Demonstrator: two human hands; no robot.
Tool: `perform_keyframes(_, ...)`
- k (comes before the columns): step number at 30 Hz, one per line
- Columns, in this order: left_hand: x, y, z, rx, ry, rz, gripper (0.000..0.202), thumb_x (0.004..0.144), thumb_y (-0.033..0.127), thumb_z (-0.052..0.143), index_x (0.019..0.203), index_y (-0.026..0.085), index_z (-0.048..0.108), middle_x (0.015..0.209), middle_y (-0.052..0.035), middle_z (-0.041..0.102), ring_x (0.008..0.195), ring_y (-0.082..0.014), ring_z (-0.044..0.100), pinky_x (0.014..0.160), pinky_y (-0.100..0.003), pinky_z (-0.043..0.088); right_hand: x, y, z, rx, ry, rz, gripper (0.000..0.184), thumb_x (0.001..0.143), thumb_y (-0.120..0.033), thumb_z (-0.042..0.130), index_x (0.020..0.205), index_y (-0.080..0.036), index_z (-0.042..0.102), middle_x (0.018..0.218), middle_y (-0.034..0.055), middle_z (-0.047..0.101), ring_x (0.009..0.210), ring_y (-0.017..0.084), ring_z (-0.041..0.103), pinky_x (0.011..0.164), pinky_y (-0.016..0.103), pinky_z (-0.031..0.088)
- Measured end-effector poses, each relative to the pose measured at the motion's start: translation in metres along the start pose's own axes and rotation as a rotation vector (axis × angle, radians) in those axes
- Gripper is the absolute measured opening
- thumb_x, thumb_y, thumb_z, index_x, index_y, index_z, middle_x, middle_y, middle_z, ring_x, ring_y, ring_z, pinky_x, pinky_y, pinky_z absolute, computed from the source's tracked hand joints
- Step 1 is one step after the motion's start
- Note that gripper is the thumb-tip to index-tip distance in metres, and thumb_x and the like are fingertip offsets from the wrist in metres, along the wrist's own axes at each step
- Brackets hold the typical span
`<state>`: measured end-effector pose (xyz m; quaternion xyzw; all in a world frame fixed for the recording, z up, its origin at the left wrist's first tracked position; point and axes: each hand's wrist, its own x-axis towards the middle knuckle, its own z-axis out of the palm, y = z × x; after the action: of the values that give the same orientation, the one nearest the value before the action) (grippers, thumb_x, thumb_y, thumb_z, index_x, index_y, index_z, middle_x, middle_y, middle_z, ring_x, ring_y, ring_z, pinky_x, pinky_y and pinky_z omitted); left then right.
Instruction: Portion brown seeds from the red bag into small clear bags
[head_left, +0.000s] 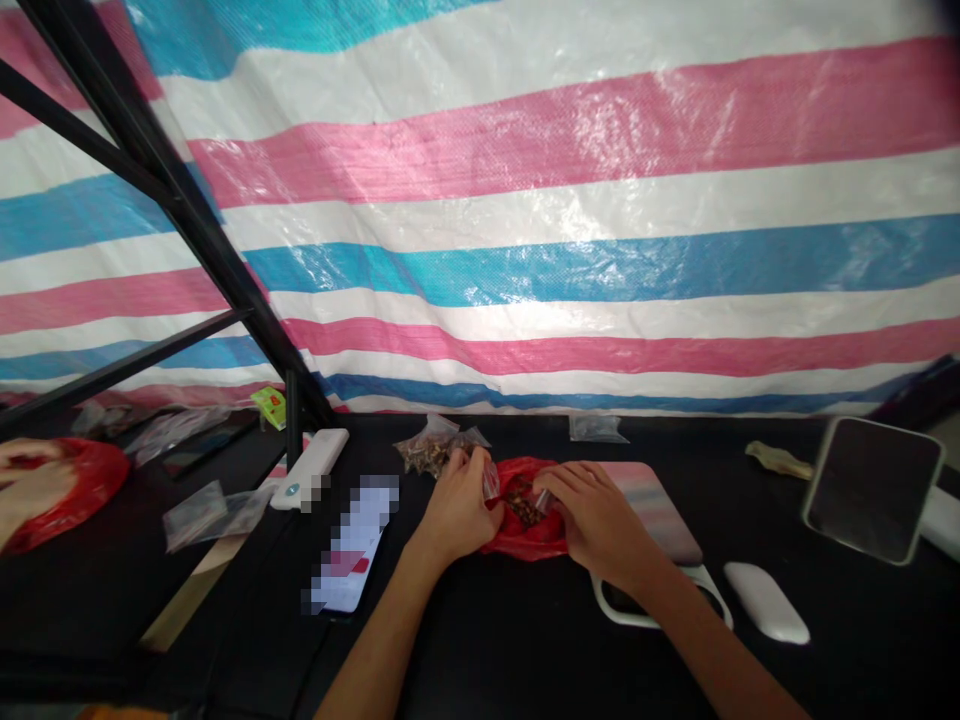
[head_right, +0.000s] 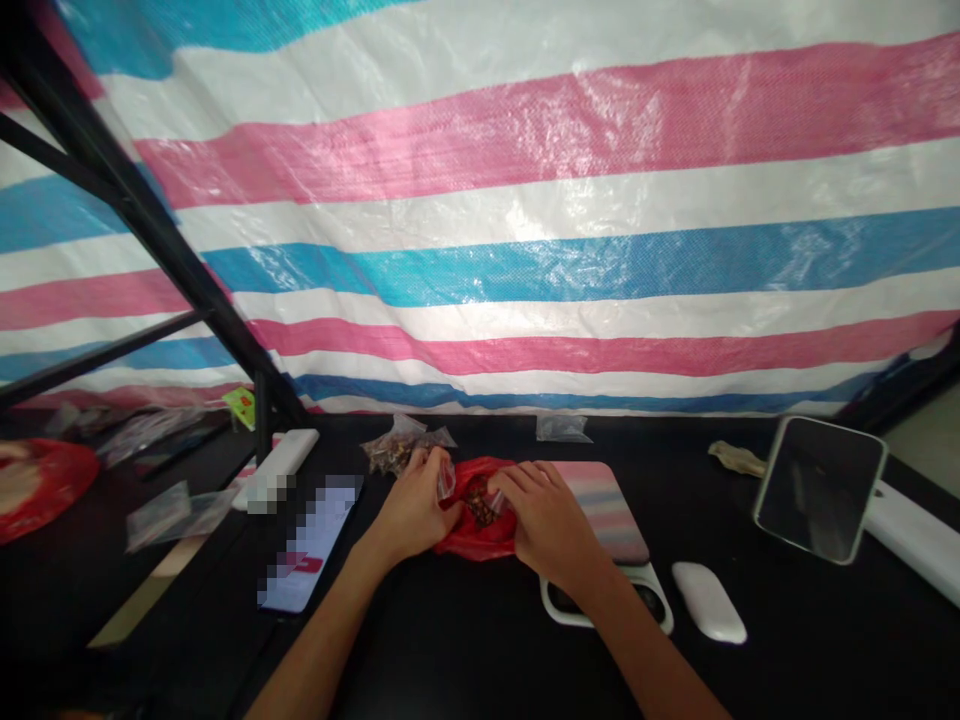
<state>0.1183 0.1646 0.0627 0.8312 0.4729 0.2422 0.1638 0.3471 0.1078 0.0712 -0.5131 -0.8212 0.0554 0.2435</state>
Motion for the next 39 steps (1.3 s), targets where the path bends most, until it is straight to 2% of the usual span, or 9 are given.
perform_keyframes(5,0.001,0.001,0.002,0.017,-0.022,0.001,0.038,0.073,0.015,0.068,0.104,0.024,0.049,0.100,-0.0070,0.060,0.103,-0.0306,0.057,0.092,-0.042,0.046,-0.001,0.002,0.002,-0.016,0.002,0.009,0.055,0.070,0.004,0.052,0.114,-0.025,0.067,0.119,0.0044,0.072,0.112,0.025,0.060,0.109,0.042,0.031)
perform_keyframes(8,0.001,0.001,0.003,-0.068,-0.090,-0.035,0.038,0.076,0.012,0.064,0.109,0.025,0.047,0.097,-0.0038,0.062,0.090,-0.0253,0.062,0.082,-0.036,0.046,-0.001,0.003,0.001,-0.049,0.015,0.016,0.052,0.077,0.002,0.052,0.118,-0.027,0.066,0.122,0.0033,0.072,0.113,0.024,0.060,0.109,0.042,0.032)
perform_keyframes(10,0.001,0.001,0.004,-0.147,-0.108,-0.054,0.040,0.077,0.010,0.062,0.110,0.025,0.047,0.101,-0.0039,0.062,0.091,-0.0236,0.063,0.082,-0.034,0.045,-0.001,0.003,-0.001,-0.046,0.040,0.016,0.049,0.083,0.000,0.051,0.121,-0.028,0.065,0.124,0.0032,0.072,0.114,0.024,0.060,0.109,0.043,0.033)
perform_keyframes(16,0.002,-0.002,0.009,-0.278,-0.064,-0.171,0.041,0.076,0.004,0.059,0.110,0.023,0.044,0.103,-0.0056,0.062,0.098,-0.0242,0.064,0.089,-0.036,0.045,0.001,-0.003,-0.013,0.051,-0.013,-0.013,0.033,0.094,-0.008,0.053,0.116,-0.027,0.068,0.120,0.0047,0.072,0.112,0.025,0.059,0.104,0.041,0.037)
perform_keyframes(20,0.003,0.000,0.008,-0.348,-0.065,-0.232,0.037,0.080,0.007,0.058,0.111,0.023,0.043,0.093,-0.0032,0.062,0.087,-0.0236,0.065,0.081,-0.036,0.044,0.001,-0.008,-0.011,0.023,-0.035,0.015,0.030,0.092,-0.011,0.058,0.115,-0.026,0.069,0.116,0.0053,0.072,0.112,0.026,0.059,0.106,0.043,0.036)
perform_keyframes(26,0.001,0.005,0.001,-0.459,-0.094,-0.148,0.032,0.079,0.014,0.064,0.102,0.024,0.044,0.086,0.0028,0.055,0.078,-0.0177,0.057,0.074,-0.031,0.042,0.000,-0.006,-0.005,-0.104,0.008,0.055,0.027,0.094,-0.017,0.060,0.118,-0.026,0.069,0.116,0.0063,0.074,0.115,0.027,0.059,0.112,0.046,0.031)
perform_keyframes(29,0.003,0.003,0.005,-0.564,-0.104,-0.112,0.032,0.077,0.009,0.061,0.099,0.023,0.043,0.087,0.0042,0.051,0.077,-0.0140,0.053,0.073,-0.028,0.042,-0.001,-0.005,-0.006,-0.121,0.017,0.052,0.028,0.093,-0.018,0.061,0.119,-0.027,0.068,0.117,0.0064,0.075,0.116,0.028,0.059,0.112,0.047,0.030)
perform_keyframes(34,0.006,-0.003,0.017,-0.704,-0.049,-0.120,0.034,0.071,0.003,0.058,0.094,0.022,0.041,0.087,0.0048,0.043,0.078,-0.0119,0.045,0.072,-0.025,0.039,0.000,-0.010,-0.010,-0.090,-0.031,0.031,0.030,0.089,-0.014,0.060,0.115,-0.025,0.068,0.117,0.0064,0.073,0.120,0.027,0.057,0.114,0.047,0.028)
perform_keyframes(39,0.005,-0.002,0.015,-0.773,-0.077,-0.139,0.034,0.072,0.006,0.062,0.095,0.022,0.042,0.090,0.0043,0.044,0.079,-0.0116,0.045,0.071,-0.024,0.038,0.000,-0.014,-0.005,-0.115,-0.024,0.083,0.028,0.091,-0.016,0.060,0.116,-0.025,0.068,0.112,0.0068,0.073,0.119,0.029,0.056,0.115,0.048,0.026)
